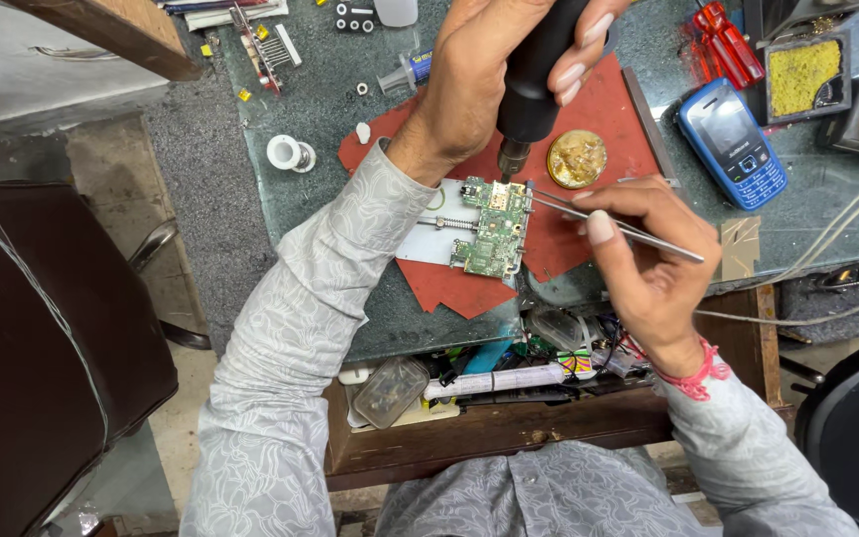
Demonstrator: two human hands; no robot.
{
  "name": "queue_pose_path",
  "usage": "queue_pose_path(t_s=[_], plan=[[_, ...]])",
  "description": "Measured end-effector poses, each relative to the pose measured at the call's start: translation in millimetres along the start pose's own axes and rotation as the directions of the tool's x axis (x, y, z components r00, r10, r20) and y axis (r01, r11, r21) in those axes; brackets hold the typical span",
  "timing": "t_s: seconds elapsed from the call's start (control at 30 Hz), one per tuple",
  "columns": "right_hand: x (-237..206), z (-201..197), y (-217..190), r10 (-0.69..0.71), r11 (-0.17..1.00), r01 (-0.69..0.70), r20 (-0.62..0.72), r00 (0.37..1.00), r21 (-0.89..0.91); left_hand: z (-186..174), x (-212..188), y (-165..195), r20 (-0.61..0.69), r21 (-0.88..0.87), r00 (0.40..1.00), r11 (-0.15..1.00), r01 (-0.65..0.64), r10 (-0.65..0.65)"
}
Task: The person solders components onto a green circuit board, holding a soldering iron in one hand and feeding solder wire with the other while steadying the board with tweezers on a red mat. They reposition the board and continue soldering different points across the workbench.
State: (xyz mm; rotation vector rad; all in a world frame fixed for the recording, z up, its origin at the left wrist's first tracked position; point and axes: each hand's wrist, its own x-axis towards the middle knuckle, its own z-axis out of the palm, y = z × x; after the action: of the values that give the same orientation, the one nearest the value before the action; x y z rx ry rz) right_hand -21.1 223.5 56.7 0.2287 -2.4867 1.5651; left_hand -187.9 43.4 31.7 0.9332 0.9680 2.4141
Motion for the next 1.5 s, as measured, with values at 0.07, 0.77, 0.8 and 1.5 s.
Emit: queue_pose_path(t_s=[0.07, 0.77, 0.8, 1.5], plan=[[0.2, 1.8, 1.7, -0.002, 1.000, 0.002, 0.005, 1.000, 0.005, 0.5, 0.0, -0.1, 0.001, -0.006, 1.000, 1.000, 0.018, -0.018], [5.3, 3.1, 4.1, -0.056, 0.998, 0.056, -0.006, 0.998, -0.034, 9.8, 3.8, 11.1, -0.026, 0.010, 0.999, 0.999, 0.037, -0.036], [4.6, 2.7, 5.1, -0.042, 0.999, 0.042, -0.005, 0.999, -0.026, 9.2, 3.5, 9.6, -0.015, 0.019, 1.000, 0.999, 0.027, -0.026], [3.1, 1.9, 3.5, -0.020, 1.000, 0.021, 0.011, 1.000, -0.023, 12.0, 2.0, 11.9, -0.004, 0.015, 1.000, 1.000, 0.014, -0.014]])
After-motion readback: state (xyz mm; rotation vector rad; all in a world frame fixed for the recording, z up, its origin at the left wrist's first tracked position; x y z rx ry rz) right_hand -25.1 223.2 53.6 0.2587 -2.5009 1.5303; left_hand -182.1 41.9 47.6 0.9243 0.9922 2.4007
